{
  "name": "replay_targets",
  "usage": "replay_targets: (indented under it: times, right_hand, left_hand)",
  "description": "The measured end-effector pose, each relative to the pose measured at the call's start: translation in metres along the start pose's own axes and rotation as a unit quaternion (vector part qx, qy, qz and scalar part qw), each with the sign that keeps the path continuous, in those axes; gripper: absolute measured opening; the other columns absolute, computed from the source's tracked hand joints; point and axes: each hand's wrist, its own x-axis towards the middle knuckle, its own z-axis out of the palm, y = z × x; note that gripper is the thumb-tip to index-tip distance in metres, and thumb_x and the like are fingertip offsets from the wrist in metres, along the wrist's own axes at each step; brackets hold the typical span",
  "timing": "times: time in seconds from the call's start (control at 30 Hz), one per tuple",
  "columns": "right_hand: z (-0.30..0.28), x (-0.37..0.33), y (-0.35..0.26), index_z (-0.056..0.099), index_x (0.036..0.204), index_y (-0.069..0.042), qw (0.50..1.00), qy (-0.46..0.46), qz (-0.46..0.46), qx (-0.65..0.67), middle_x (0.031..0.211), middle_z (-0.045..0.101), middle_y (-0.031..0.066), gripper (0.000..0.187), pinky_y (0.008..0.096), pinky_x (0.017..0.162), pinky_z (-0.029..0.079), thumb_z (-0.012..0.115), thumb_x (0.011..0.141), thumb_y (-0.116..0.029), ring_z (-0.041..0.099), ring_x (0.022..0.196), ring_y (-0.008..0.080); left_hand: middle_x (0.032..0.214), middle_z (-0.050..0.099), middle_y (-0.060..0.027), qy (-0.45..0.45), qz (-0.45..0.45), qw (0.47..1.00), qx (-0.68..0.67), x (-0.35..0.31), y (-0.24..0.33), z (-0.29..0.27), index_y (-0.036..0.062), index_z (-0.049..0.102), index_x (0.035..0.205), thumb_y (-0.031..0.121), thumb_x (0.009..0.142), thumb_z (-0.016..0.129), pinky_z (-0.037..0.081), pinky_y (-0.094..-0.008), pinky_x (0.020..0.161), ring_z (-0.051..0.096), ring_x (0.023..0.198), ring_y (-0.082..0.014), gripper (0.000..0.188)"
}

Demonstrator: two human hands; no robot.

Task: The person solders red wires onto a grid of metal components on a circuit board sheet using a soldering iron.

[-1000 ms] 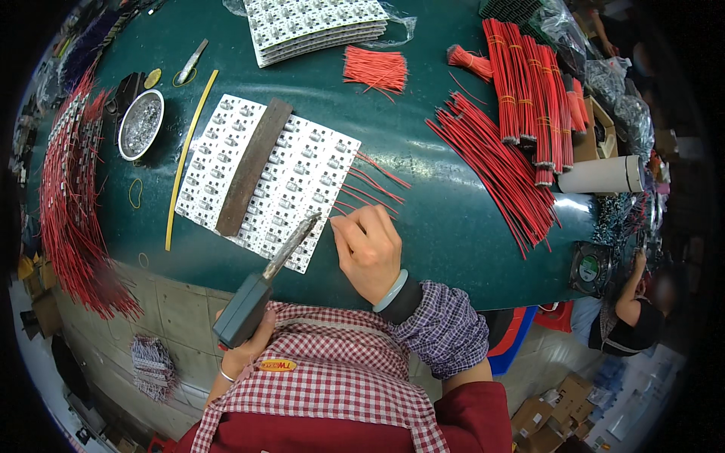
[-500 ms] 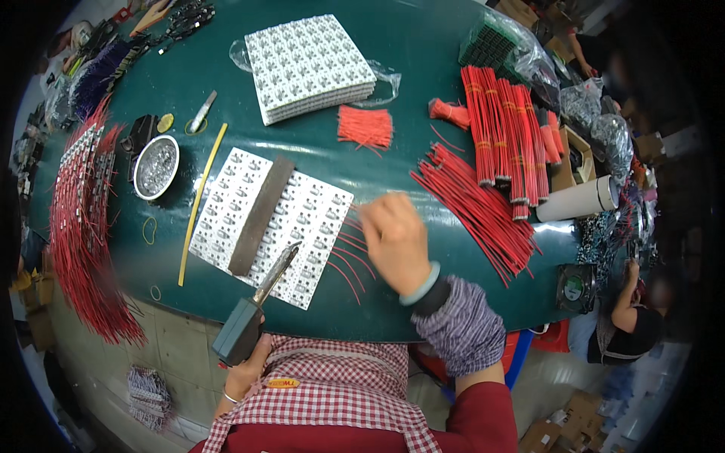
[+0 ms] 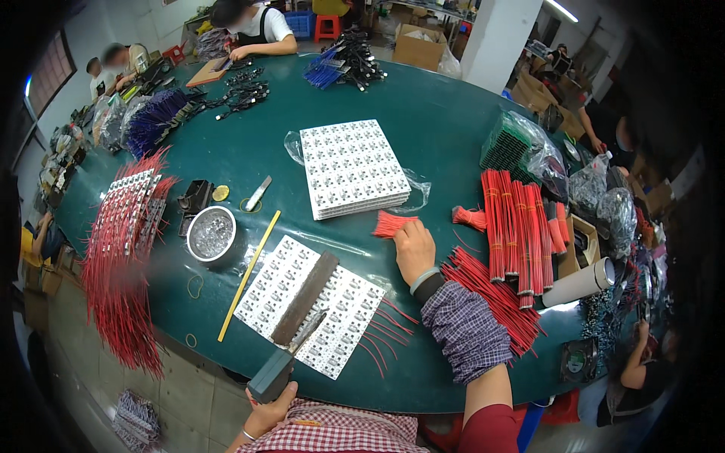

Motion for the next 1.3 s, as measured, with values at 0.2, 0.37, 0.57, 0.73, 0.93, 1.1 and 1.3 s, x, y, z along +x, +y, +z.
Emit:
replay_targets:
  times: [0.2,0.37,0.57,0.73,0.93,1.1,1.3]
  right_hand:
    - [-0.002,0.009,-0.003,0.063,0.08,-0.006,1.0,0.02,0.005,0.013,0.082,0.058,0.0086,0.005,0.0401,0.072,0.047,0.067,0.079,-0.004,0.058,0.086,0.0286]
    - [-0.006,0.019,-0.006,0.063,0.087,-0.007,0.999,0.026,0.022,0.025,0.086,0.056,0.0092,0.007,0.0407,0.073,0.048,0.065,0.082,-0.002,0.057,0.086,0.0295]
    - [-0.011,0.026,-0.006,0.064,0.094,-0.005,0.996,0.034,0.006,0.078,0.088,0.055,0.0103,0.012,0.041,0.074,0.05,0.065,0.083,0.001,0.058,0.086,0.0306]
    - [-0.041,0.034,-0.018,0.064,0.094,-0.004,0.997,0.0,-0.032,0.066,0.089,0.056,0.0098,0.015,0.04,0.075,0.05,0.062,0.08,0.002,0.057,0.087,0.03]
    - [-0.094,0.037,-0.046,0.066,0.065,-0.012,0.954,-0.144,-0.21,-0.158,0.075,0.059,0.0059,0.008,0.0365,0.071,0.048,0.067,0.073,-0.014,0.061,0.083,0.0237]
    - [-0.075,0.017,-0.066,0.073,0.072,-0.012,0.89,-0.3,-0.198,-0.28,0.077,0.066,0.0072,0.009,0.0424,0.071,0.045,0.067,0.077,-0.017,0.063,0.077,0.0242]
    - [-0.065,-0.007,-0.058,0.072,0.073,-0.01,0.924,-0.262,-0.151,-0.235,0.076,0.064,0.0056,0.004,0.038,0.068,0.048,0.068,0.073,-0.012,0.064,0.08,0.0236]
  left_hand:
    - [0.106,0.065,-0.0092,-0.035,0.146,0.98,0.128,-0.001,-0.031,-0.002,0.0111,0.074,0.1,0.007,0.08,0.079,0.039,-0.0375,0.088,0.063,0.093,-0.0248,0.021]
    - [0.108,0.064,-0.0094,-0.029,0.008,0.998,0.059,-0.007,-0.03,-0.001,0.0112,0.075,0.102,0.008,0.079,0.08,0.038,-0.0359,0.092,0.059,0.105,-0.0277,0.024]
    - [0.108,0.065,-0.0087,-0.005,0.164,0.967,0.197,-0.016,-0.058,-0.001,0.0107,0.075,0.103,0.013,0.079,0.082,0.036,-0.0383,0.096,0.056,0.111,-0.0304,0.025]
    - [0.114,0.068,-0.0094,0.011,-0.001,0.999,-0.038,-0.018,-0.017,-0.003,0.0149,0.074,0.113,0.015,0.084,0.077,0.033,-0.0402,0.1,0.06,0.11,-0.0313,0.029]
    - [0.094,0.066,-0.0068,0.012,0.053,0.998,0.004,-0.019,-0.031,-0.011,-0.0041,0.061,0.123,-0.004,0.089,0.069,0.046,-0.0267,0.059,0.056,0.069,-0.008,0.035]
    - [0.081,0.06,-0.0031,-0.009,0.05,0.992,-0.112,-0.013,-0.022,-0.005,-0.0031,0.06,0.125,-0.003,0.092,0.065,0.04,-0.0268,0.053,0.05,0.062,-0.0077,0.033]
    - [0.125,0.065,-0.0134,-0.017,-0.02,0.991,-0.128,-0.028,-0.018,-0.013,-0.0039,0.057,0.132,0.0,0.091,0.068,0.052,-0.0305,0.09,0.063,0.11,-0.0187,0.043]
